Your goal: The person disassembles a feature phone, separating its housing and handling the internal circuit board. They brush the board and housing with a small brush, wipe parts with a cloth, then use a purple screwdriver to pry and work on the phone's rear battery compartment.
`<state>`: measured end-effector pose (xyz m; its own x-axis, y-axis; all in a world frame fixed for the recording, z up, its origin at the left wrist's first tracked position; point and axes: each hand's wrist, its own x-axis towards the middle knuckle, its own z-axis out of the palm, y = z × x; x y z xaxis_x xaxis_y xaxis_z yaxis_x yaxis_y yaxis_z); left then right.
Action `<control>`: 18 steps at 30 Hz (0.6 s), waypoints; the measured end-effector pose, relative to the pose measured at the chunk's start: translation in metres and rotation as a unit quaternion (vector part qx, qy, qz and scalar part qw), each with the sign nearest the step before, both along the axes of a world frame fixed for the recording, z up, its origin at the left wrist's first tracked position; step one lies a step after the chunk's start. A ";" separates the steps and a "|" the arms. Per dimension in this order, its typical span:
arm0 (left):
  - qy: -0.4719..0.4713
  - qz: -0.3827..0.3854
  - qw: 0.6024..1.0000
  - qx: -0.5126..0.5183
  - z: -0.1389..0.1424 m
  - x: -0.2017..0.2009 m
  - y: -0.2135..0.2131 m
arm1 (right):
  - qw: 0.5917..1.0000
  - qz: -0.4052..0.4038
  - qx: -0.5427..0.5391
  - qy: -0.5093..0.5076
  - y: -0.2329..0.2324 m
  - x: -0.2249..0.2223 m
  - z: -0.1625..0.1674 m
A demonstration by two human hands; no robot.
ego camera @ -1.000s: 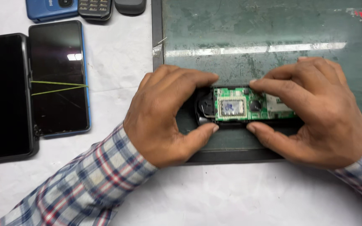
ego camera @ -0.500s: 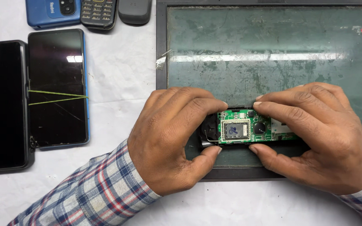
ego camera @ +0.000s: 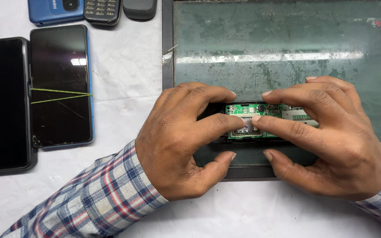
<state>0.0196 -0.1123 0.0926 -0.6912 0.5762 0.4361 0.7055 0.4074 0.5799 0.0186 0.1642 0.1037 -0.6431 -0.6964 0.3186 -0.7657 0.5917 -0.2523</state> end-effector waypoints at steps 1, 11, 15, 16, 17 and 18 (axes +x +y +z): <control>-0.001 0.002 1.000 -0.001 0.000 0.000 0.000 | 1.000 -0.001 0.002 -0.001 0.000 0.000 0.000; 0.033 0.013 0.999 -0.028 -0.001 0.003 0.006 | 0.999 -0.015 -0.013 -0.032 -0.006 0.000 0.000; 0.049 0.020 0.998 -0.027 -0.001 0.002 0.008 | 0.999 -0.013 -0.003 -0.029 -0.006 0.001 0.002; 0.048 0.018 0.998 -0.026 0.000 0.002 0.008 | 1.000 -0.009 0.008 -0.009 -0.005 0.001 0.002; 0.046 0.015 0.998 -0.025 0.000 0.001 0.007 | 1.000 -0.006 0.019 0.010 -0.005 0.001 0.002; 0.045 0.012 0.999 -0.023 -0.001 0.000 0.007 | 0.999 -0.004 0.031 0.030 -0.005 0.001 0.002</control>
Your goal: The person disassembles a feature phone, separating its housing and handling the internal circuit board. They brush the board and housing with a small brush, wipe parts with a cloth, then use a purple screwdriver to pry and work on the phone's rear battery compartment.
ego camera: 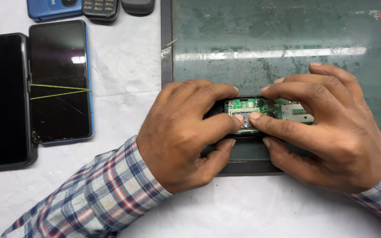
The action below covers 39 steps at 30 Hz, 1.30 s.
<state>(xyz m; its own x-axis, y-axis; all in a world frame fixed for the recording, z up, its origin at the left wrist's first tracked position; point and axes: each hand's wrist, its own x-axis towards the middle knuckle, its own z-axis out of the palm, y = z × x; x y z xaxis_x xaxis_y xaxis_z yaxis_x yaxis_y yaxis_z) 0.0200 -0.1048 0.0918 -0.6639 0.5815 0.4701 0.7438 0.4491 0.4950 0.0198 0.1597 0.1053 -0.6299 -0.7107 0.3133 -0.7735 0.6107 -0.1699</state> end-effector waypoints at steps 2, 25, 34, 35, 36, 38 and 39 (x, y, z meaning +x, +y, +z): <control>-0.009 -0.005 1.000 0.008 -0.001 -0.001 -0.001 | 1.000 0.003 0.002 0.009 0.001 0.000 -0.001; -0.012 -0.013 1.000 0.020 0.002 0.000 -0.003 | 0.998 -0.004 -0.070 -0.010 0.003 0.001 0.003; -0.018 -0.006 1.000 0.015 0.002 0.001 -0.002 | 0.998 0.002 -0.046 -0.041 -0.001 0.001 0.005; -0.019 -0.007 1.000 0.016 0.002 0.001 -0.002 | 0.999 0.004 -0.043 -0.032 -0.001 0.001 0.005; -0.019 -0.009 1.000 0.018 0.002 0.000 -0.002 | 0.999 0.005 -0.040 -0.023 0.000 0.001 0.005; -0.020 -0.011 1.000 0.022 0.002 0.000 -0.001 | 0.999 0.005 -0.036 -0.013 0.001 0.002 0.004; -0.020 -0.010 0.999 0.023 0.002 0.000 -0.002 | 0.999 0.006 -0.035 -0.007 0.001 0.003 0.003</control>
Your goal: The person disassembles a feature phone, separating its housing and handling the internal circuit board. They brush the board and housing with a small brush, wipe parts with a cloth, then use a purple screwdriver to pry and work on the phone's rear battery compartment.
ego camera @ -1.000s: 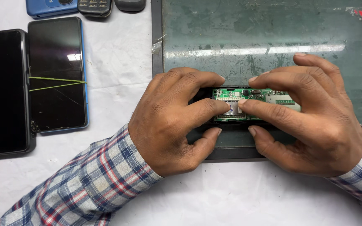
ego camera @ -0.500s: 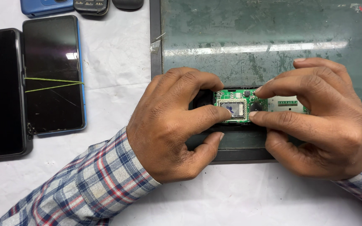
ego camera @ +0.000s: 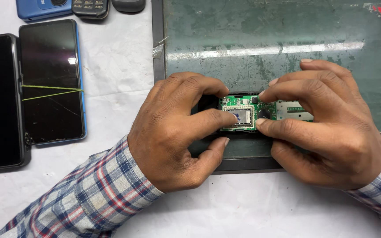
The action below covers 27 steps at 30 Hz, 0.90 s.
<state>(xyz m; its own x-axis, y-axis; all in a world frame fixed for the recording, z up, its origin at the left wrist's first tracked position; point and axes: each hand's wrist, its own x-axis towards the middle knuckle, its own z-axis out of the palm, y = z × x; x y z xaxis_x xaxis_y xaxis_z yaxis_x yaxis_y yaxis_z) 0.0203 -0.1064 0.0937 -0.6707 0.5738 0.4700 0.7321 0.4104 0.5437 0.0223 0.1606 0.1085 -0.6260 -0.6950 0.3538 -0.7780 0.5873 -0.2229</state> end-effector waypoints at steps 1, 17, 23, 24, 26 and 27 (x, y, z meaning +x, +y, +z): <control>0.000 0.002 1.000 0.001 0.000 0.000 0.000 | 1.000 -0.002 -0.003 0.001 0.000 0.000 -0.001; -0.017 0.070 0.996 0.052 -0.009 0.001 -0.003 | 0.999 0.002 0.031 0.020 -0.001 0.001 -0.008; -0.017 0.071 0.996 0.056 -0.009 0.002 -0.003 | 0.999 0.001 0.045 0.018 0.000 0.000 -0.011; -0.015 0.068 0.996 0.059 -0.010 0.002 -0.003 | 0.999 0.000 0.049 0.018 -0.001 -0.001 -0.011; -0.017 0.069 0.996 0.061 -0.011 0.002 -0.003 | 0.998 0.000 0.056 0.014 -0.001 -0.001 -0.011; -0.018 0.069 0.996 0.062 -0.011 0.002 -0.003 | 0.998 0.000 0.059 0.012 -0.001 0.000 -0.011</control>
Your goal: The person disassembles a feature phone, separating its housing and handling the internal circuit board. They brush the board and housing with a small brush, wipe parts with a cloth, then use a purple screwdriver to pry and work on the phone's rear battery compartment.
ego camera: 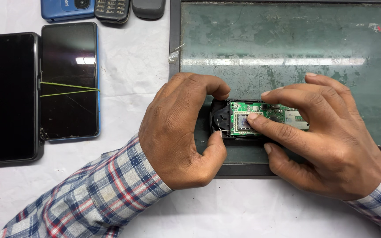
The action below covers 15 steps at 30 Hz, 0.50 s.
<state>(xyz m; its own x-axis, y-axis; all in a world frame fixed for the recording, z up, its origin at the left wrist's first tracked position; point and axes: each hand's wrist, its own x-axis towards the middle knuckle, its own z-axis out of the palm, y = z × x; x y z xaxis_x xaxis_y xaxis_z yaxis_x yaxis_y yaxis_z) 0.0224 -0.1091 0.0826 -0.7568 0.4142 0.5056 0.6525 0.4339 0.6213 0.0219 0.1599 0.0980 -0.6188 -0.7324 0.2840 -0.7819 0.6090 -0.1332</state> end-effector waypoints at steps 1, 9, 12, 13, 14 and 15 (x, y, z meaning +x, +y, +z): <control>-0.003 0.000 1.000 0.001 0.000 0.000 0.000 | 1.000 -0.004 0.002 -0.003 0.000 0.000 0.000; -0.029 0.016 0.999 0.018 0.004 0.002 0.000 | 1.000 -0.003 -0.017 0.011 0.000 -0.001 -0.001; -0.037 0.015 0.999 0.018 0.005 0.002 0.001 | 0.999 -0.020 -0.024 0.005 0.001 0.000 -0.001; -0.039 0.016 0.999 0.017 0.006 0.002 0.001 | 0.999 -0.023 -0.028 0.007 0.001 0.000 0.000; -0.041 0.017 0.999 0.017 0.006 0.002 0.001 | 0.999 -0.025 -0.032 0.009 0.002 0.001 0.000; -0.044 0.018 0.999 0.016 0.006 0.002 0.002 | 0.999 -0.028 -0.036 0.010 0.002 0.001 0.000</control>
<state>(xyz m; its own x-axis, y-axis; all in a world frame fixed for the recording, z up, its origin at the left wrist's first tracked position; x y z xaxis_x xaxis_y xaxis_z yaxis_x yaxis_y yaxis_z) 0.0241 -0.1075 0.0888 -0.8125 0.3711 0.4495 0.5798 0.4349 0.6890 0.0225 0.1618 0.0981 -0.6516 -0.6742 0.3477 -0.7502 0.6407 -0.1636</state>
